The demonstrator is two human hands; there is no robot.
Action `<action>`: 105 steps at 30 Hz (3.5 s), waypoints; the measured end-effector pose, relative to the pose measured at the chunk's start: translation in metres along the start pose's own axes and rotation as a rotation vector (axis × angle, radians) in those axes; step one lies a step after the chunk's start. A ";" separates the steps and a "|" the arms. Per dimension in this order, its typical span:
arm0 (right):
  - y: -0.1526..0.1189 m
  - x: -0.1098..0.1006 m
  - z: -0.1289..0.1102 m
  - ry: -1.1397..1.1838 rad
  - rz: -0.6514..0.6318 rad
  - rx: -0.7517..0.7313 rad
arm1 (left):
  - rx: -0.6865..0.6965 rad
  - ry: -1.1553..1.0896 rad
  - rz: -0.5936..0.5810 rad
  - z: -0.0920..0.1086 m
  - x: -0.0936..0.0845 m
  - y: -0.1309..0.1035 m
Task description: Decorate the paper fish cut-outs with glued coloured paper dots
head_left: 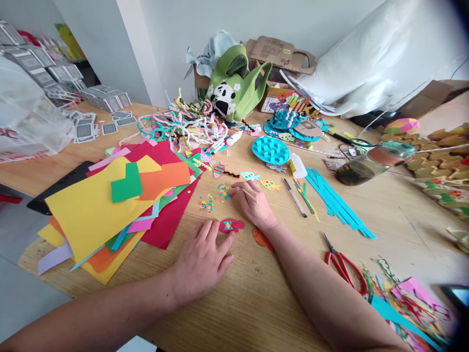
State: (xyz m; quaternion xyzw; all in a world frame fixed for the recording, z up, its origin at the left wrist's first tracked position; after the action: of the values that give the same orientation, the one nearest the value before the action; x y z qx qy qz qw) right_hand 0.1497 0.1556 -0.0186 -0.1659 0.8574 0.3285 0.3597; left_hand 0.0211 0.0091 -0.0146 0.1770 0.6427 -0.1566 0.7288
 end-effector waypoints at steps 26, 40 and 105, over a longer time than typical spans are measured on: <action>0.001 -0.002 0.000 0.018 -0.012 0.039 | -0.008 -0.003 -0.019 0.000 0.000 0.000; 0.002 0.002 0.002 0.013 -0.065 0.058 | -0.011 -0.008 -0.011 -0.001 0.002 -0.001; 0.003 -0.026 0.002 0.427 0.400 0.386 | 0.007 -0.029 -0.014 -0.002 0.001 -0.001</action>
State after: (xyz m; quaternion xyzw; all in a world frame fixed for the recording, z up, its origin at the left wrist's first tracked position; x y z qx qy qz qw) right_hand 0.1670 0.1606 0.0002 0.0116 0.9751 0.1823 0.1255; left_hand 0.0187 0.0097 -0.0156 0.1728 0.6326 -0.1665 0.7363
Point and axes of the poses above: each hand's wrist, its own y-axis towards the middle knuckle, its own x-axis out of the palm, z = x × y, the point moved 4 cm from there along y, towards the middle knuckle, and after that the axes turned 6 degrees about -z, right-handed, at the moved point
